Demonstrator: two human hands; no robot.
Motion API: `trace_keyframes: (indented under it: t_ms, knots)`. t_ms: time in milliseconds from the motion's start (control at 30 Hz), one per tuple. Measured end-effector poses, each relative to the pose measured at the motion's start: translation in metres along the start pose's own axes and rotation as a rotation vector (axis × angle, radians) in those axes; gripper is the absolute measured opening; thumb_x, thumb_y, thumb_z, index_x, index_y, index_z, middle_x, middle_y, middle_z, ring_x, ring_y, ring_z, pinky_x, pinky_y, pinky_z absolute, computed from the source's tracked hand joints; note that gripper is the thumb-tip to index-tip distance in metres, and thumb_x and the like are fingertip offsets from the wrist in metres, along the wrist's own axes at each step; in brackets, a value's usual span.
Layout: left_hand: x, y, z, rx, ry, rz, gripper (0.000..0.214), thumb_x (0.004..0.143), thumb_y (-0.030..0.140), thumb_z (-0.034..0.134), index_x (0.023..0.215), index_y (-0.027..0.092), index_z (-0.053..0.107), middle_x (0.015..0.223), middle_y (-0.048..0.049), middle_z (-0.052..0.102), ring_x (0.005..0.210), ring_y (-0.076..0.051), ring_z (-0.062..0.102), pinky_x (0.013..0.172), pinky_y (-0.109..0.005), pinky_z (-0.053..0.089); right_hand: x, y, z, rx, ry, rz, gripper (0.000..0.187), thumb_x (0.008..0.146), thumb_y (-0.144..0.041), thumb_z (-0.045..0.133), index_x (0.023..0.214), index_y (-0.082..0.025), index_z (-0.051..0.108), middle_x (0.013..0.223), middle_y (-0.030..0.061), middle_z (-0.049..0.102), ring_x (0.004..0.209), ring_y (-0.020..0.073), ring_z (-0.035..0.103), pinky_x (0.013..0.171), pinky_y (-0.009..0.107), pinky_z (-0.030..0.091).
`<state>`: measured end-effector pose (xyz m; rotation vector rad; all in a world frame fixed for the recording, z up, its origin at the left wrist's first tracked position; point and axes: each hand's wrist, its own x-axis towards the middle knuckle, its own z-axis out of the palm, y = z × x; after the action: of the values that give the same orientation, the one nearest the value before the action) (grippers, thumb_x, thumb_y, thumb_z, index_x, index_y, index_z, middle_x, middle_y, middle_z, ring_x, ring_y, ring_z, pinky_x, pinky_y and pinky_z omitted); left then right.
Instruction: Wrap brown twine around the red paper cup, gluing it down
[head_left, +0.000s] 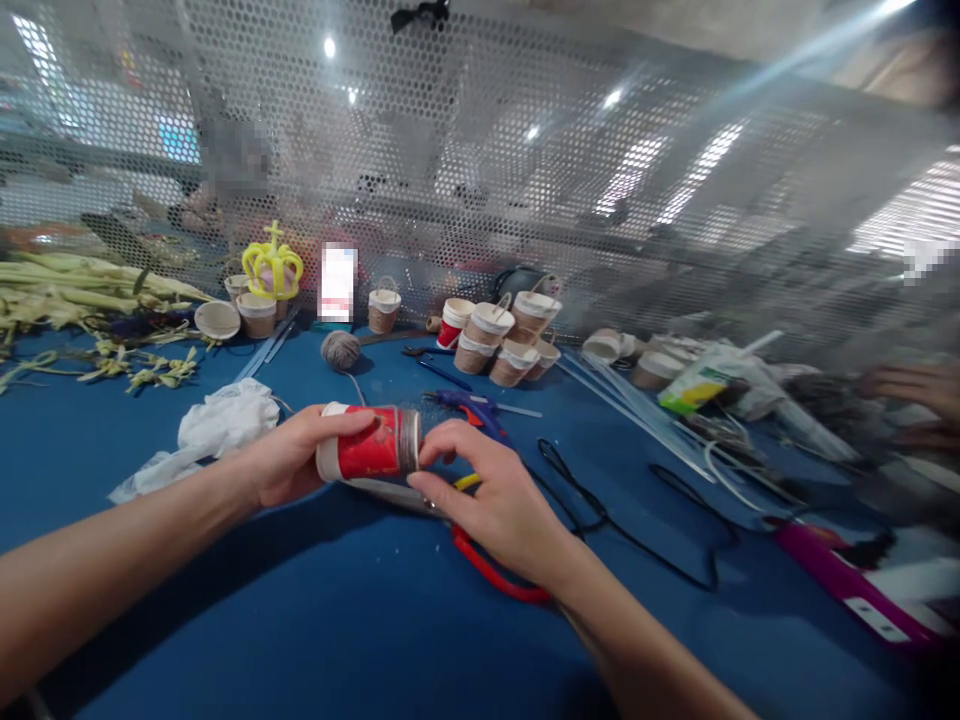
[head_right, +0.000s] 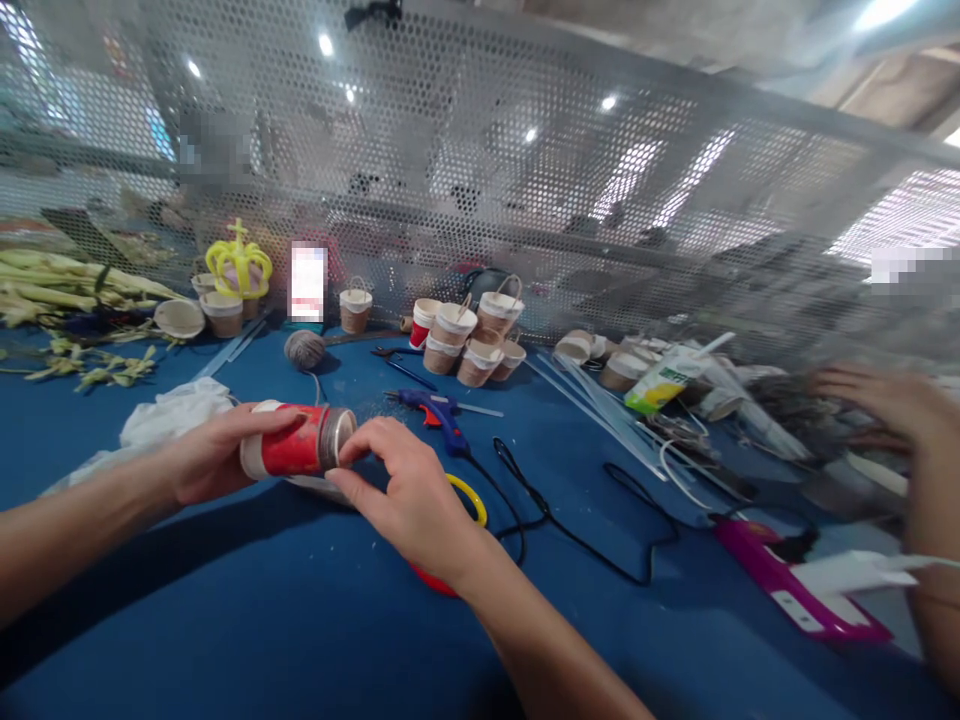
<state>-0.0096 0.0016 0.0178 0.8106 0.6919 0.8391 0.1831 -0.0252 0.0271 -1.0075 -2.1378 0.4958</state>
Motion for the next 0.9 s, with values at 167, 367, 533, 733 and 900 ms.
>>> trace_keyframes:
  t_ms: [167, 367, 533, 733, 900]
  knots:
    - [-0.001, -0.008, 0.005, 0.087, 0.027, 0.023, 0.025, 0.061, 0.027, 0.071, 0.077, 0.008, 0.067, 0.069, -0.0053, 0.069, 0.06, -0.012, 0.059, 0.06, -0.02, 0.042, -0.001, 0.001, -0.001, -0.003, 0.131, 0.019, 0.016, 0.085, -0.025, 0.041, 0.098, -0.02, 0.048, 0.099, 0.0055, 0.055, 0.094, 0.0164, 0.05, 0.084, 0.033, 0.038]
    - [-0.002, -0.016, 0.002, 0.171, 0.0, 0.053, 0.014, 0.066, 0.026, 0.068, 0.068, 0.012, 0.066, 0.06, 0.0016, 0.065, 0.053, -0.007, 0.052, 0.055, -0.018, 0.036, -0.004, 0.003, 0.007, 0.077, -0.074, 0.027, 0.031, 0.089, -0.029, 0.028, 0.117, -0.02, 0.039, 0.12, 0.0083, 0.05, 0.113, 0.0181, 0.043, 0.095, 0.041, 0.032]
    - [-0.001, -0.022, 0.004, 0.22, 0.047, 0.074, 0.015, 0.065, 0.026, 0.068, 0.067, 0.012, 0.065, 0.057, 0.0027, 0.062, 0.05, -0.007, 0.05, 0.052, -0.017, 0.035, -0.007, 0.003, 0.014, 0.23, -0.181, 0.057, 0.037, 0.09, -0.032, 0.026, 0.124, -0.021, 0.034, 0.131, 0.0082, 0.041, 0.12, 0.019, 0.037, 0.098, 0.042, 0.031]
    - [0.001, -0.023, 0.006, 0.199, 0.154, 0.021, 0.014, 0.064, 0.024, 0.068, 0.06, 0.012, 0.062, 0.051, 0.0025, 0.062, 0.045, -0.006, 0.051, 0.048, -0.016, 0.036, -0.002, 0.004, 0.012, 0.289, -0.022, 0.127, 0.029, 0.089, -0.029, 0.031, 0.111, -0.021, 0.048, 0.114, 0.0061, 0.056, 0.108, 0.016, 0.049, 0.092, 0.036, 0.039]
    - [0.0, -0.021, 0.006, 0.171, 0.193, -0.002, 0.013, 0.063, 0.025, 0.069, 0.065, 0.012, 0.066, 0.062, -0.001, 0.069, 0.054, -0.009, 0.059, 0.057, -0.018, 0.043, 0.013, 0.025, -0.02, 0.17, 0.36, 0.356, 0.02, 0.08, -0.03, 0.048, 0.09, -0.015, 0.054, 0.074, 0.003, 0.063, 0.055, 0.0114, 0.058, 0.05, 0.024, 0.048]
